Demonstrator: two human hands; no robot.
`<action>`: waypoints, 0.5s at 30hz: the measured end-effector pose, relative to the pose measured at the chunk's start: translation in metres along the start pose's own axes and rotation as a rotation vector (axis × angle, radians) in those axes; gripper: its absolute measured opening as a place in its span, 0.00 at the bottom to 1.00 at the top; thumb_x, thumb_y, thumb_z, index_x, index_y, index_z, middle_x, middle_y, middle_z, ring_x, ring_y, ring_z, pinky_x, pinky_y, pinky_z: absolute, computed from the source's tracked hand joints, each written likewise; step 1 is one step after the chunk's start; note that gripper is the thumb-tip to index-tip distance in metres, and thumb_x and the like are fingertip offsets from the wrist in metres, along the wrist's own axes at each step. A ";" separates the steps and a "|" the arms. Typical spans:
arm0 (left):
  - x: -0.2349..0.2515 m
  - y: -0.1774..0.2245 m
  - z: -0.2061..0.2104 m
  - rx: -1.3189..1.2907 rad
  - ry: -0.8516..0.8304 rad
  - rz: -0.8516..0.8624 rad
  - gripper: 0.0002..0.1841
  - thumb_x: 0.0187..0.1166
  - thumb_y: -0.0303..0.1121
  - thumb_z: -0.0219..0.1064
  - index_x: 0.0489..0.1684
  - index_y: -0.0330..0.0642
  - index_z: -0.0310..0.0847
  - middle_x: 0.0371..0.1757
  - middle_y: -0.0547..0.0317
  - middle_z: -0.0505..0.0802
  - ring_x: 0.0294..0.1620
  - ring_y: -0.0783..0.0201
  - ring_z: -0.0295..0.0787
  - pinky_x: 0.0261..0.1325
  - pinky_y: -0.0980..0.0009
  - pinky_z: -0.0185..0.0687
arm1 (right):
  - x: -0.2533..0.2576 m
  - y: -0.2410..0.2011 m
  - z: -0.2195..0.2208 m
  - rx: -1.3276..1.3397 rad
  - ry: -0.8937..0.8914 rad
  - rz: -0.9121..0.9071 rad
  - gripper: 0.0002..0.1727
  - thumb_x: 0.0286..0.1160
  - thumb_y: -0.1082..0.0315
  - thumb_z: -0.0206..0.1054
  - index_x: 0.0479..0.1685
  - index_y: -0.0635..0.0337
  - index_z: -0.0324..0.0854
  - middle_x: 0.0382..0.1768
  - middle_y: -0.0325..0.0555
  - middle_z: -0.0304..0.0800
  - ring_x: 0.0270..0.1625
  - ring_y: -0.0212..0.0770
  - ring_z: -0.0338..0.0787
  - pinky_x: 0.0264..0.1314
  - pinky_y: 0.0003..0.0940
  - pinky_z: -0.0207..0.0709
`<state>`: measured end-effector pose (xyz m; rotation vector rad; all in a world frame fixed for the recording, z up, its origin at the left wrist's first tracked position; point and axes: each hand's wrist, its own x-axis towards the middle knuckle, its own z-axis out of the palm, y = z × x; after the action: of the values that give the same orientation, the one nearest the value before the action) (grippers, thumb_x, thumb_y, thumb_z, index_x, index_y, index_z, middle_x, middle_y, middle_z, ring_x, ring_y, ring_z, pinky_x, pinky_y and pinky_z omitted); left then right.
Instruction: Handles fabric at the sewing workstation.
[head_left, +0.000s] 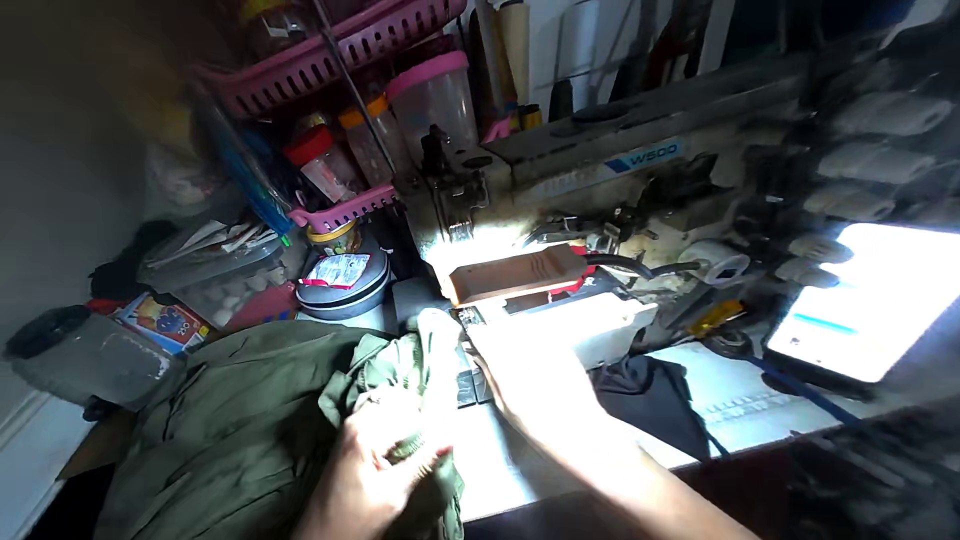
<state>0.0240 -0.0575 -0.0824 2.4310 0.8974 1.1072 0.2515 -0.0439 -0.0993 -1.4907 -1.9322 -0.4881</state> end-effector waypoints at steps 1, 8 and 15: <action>-0.003 0.002 0.007 -0.022 -0.037 0.028 0.20 0.80 0.50 0.70 0.26 0.43 0.90 0.35 0.60 0.94 0.51 0.73 0.88 0.71 0.68 0.73 | 0.008 -0.004 0.007 0.011 -0.045 0.003 0.08 0.69 0.69 0.71 0.44 0.55 0.93 0.36 0.49 0.92 0.38 0.55 0.93 0.34 0.51 0.85; 0.005 0.001 0.008 0.144 -0.180 -0.119 0.23 0.88 0.52 0.57 0.34 0.45 0.90 0.48 0.62 0.95 0.56 0.69 0.89 0.68 0.58 0.78 | -0.005 0.017 0.002 0.278 -0.045 0.176 0.14 0.76 0.61 0.64 0.51 0.52 0.93 0.41 0.46 0.94 0.42 0.50 0.94 0.39 0.54 0.88; 0.065 -0.019 0.015 0.563 -0.129 -0.518 0.25 0.77 0.50 0.70 0.72 0.52 0.84 0.67 0.54 0.90 0.58 0.49 0.91 0.58 0.43 0.84 | -0.039 0.006 -0.011 0.864 -0.222 0.571 0.22 0.76 0.57 0.68 0.63 0.60 0.86 0.54 0.45 0.93 0.56 0.31 0.91 0.61 0.30 0.84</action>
<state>0.0600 -0.0011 -0.0658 2.3925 1.8533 0.5484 0.2657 -0.0777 -0.1185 -1.4069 -1.4388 0.7073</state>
